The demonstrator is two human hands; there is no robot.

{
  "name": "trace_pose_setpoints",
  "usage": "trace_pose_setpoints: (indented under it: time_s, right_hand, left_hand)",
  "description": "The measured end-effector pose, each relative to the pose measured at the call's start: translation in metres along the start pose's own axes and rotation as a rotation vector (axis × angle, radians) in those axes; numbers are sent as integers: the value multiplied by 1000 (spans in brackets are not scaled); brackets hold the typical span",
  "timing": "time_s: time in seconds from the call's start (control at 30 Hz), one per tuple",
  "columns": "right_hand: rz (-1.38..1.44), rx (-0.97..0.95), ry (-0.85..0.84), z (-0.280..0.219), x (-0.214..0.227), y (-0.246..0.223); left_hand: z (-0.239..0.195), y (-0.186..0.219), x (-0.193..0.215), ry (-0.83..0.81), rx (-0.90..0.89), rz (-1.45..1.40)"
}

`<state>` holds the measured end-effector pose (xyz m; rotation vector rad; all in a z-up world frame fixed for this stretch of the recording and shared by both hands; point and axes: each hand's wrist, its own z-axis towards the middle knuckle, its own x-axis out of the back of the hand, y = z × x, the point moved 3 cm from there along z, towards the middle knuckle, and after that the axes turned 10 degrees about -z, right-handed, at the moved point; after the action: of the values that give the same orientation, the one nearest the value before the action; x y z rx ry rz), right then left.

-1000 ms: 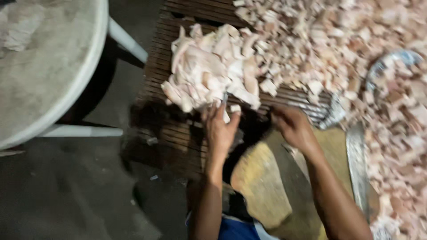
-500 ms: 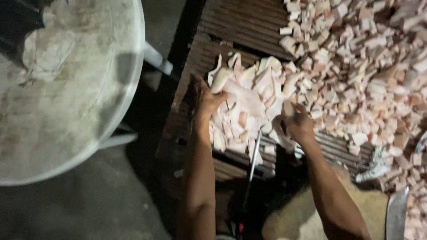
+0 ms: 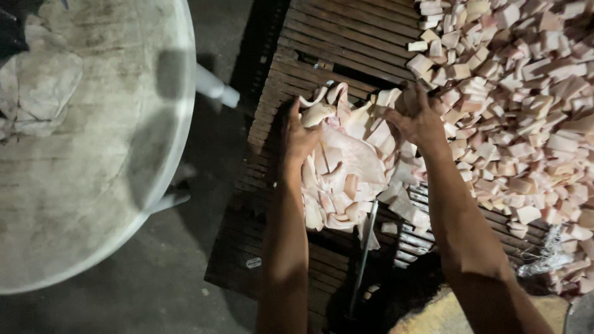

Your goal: The person is cutting pieces of animal skin on a wooden block using a large knife and a cleaver.

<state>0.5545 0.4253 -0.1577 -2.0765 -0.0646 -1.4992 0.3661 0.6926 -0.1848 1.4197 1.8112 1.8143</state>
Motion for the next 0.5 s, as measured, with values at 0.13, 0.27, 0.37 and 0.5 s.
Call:
trace_pose_setpoints:
  time_s: [0.13, 0.27, 0.37, 0.5]
  right_hand:
    - [-390, 75, -265, 25, -25, -10]
    - [923, -351, -437, 22, -24, -22]
    - [188, 80, -376, 21, -3, -47]
    - [5, 111, -468, 24, 5, -82]
  left_hand:
    - [16, 31, 10, -220, 74, -35]
    - [35, 50, -1, -417, 51, 137]
    - [41, 57, -12, -569, 102, 131]
    - [33, 63, -18, -668, 11, 244]
